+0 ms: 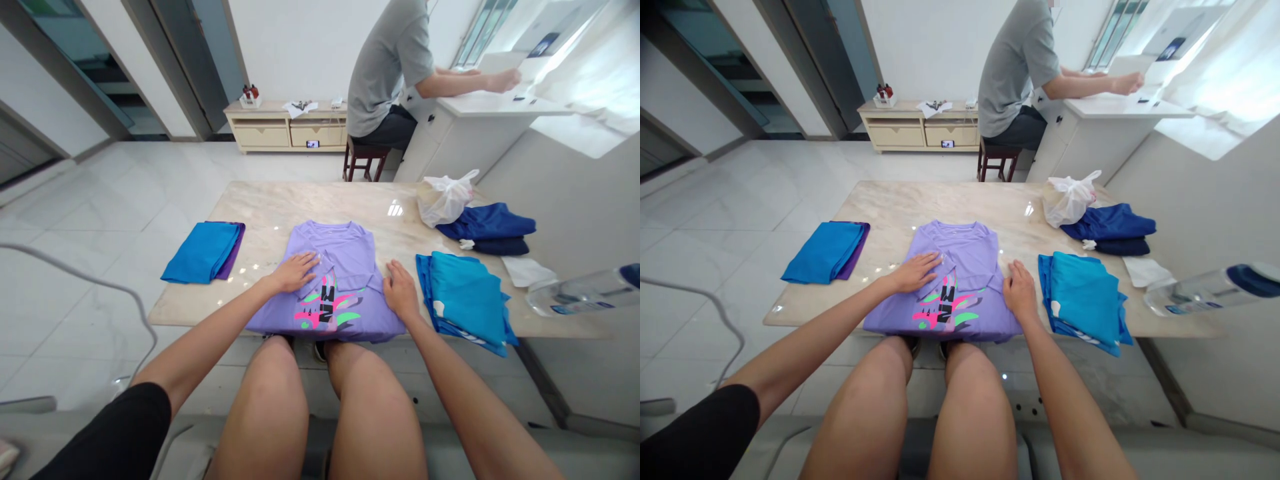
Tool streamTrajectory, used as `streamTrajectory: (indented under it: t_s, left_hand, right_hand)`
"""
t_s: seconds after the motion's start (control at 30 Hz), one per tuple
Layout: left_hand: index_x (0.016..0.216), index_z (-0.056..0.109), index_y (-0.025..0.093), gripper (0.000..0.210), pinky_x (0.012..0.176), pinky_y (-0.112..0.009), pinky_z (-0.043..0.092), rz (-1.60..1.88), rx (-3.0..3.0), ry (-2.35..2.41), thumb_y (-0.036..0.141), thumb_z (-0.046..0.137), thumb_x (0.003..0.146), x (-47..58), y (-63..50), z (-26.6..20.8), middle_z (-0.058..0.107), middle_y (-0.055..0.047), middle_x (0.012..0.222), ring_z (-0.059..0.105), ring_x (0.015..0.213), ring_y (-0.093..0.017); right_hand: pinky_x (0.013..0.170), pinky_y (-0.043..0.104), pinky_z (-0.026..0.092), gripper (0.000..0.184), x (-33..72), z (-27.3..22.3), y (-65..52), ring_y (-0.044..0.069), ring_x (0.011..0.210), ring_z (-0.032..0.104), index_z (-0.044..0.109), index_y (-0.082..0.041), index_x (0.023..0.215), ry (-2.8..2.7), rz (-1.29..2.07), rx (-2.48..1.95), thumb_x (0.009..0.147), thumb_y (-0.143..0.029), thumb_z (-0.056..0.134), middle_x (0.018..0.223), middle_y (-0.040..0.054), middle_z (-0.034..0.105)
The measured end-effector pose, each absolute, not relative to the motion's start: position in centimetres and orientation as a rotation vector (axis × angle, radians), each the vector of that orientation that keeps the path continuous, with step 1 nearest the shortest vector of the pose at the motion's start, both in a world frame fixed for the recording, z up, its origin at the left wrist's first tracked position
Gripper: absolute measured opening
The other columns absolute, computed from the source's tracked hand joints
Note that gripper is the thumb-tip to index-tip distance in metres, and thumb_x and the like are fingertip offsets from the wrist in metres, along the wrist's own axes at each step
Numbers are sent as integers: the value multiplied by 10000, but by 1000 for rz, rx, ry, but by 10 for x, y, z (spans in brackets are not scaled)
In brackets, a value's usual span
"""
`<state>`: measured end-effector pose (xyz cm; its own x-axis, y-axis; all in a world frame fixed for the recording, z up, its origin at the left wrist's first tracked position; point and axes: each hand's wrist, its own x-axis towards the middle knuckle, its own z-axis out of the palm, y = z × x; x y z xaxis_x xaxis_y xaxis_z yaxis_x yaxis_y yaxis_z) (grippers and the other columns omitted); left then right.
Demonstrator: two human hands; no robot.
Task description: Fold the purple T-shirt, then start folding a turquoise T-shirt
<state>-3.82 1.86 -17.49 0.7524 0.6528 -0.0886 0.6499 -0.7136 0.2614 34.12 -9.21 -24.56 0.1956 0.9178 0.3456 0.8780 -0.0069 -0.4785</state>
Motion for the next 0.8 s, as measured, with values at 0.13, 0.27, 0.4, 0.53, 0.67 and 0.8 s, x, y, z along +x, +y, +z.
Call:
streamTrajectory:
  t_s: [0.13, 0.27, 0.4, 0.53, 0.67, 0.8]
  left_hand:
    - [1753, 329, 238, 720, 1392, -545, 152, 59, 2680, 1137, 584, 361, 1123, -42, 29, -199, 233, -96, 1844, 195, 1719, -309]
    - [1759, 312, 238, 719, 1400, -535, 133, 116, 2665, 1164, 578, 354, 1127, -52, 32, -206, 240, -89, 1845, 180, 1722, -299]
    - [1752, 334, 231, 727, 1398, -525, 164, 167, 2650, 1197, 577, 396, 1115, -57, 37, -208, 266, -97, 1838, 196, 1718, -303]
    - [1743, 355, 216, 757, 1390, -536, 194, 156, 2636, 1237, 589, 443, 1091, -60, 41, -205, 284, -114, 1829, 227, 1710, -316]
    - [1715, 418, 233, 718, 1390, -567, 175, 193, 2634, 1301, 560, 467, 1078, -71, 43, -199, 349, -112, 1805, 244, 1705, -331]
    - [1705, 420, 193, 652, 1398, -543, 169, 242, 2675, 1283, 467, 374, 1116, -71, 42, -201, 364, -125, 1798, 279, 1695, -290]
  right_hand:
    - [1299, 542, 407, 536, 341, -244, -93, 321, 1528, 515, 663, -88, 1478, -1691, 91, -1886, 1000, -219, 459, 1604, 206, 592]
    - [1305, 537, 397, 532, 341, -243, -93, 316, 1527, 518, 664, -93, 1475, -1698, 94, -1897, 999, -211, 461, 1602, 201, 596]
    - [1307, 538, 394, 528, 341, -245, -93, 313, 1530, 514, 666, -99, 1471, -1699, 89, -1891, 1000, -221, 462, 1606, 198, 592]
    - [1297, 542, 415, 541, 343, -244, -94, 309, 1514, 536, 661, -109, 1475, -1721, 54, -1883, 984, -203, 455, 1584, 187, 614]
    - [1278, 537, 434, 546, 339, -230, -85, 325, 1480, 572, 679, -101, 1442, -1811, 14, -1934, 954, -155, 440, 1540, 202, 646]
    - [1319, 544, 361, 555, 304, -214, -58, 330, 1563, 483, 615, -127, 1540, -1949, -6, -1877, 1022, -193, 426, 1658, 184, 542]
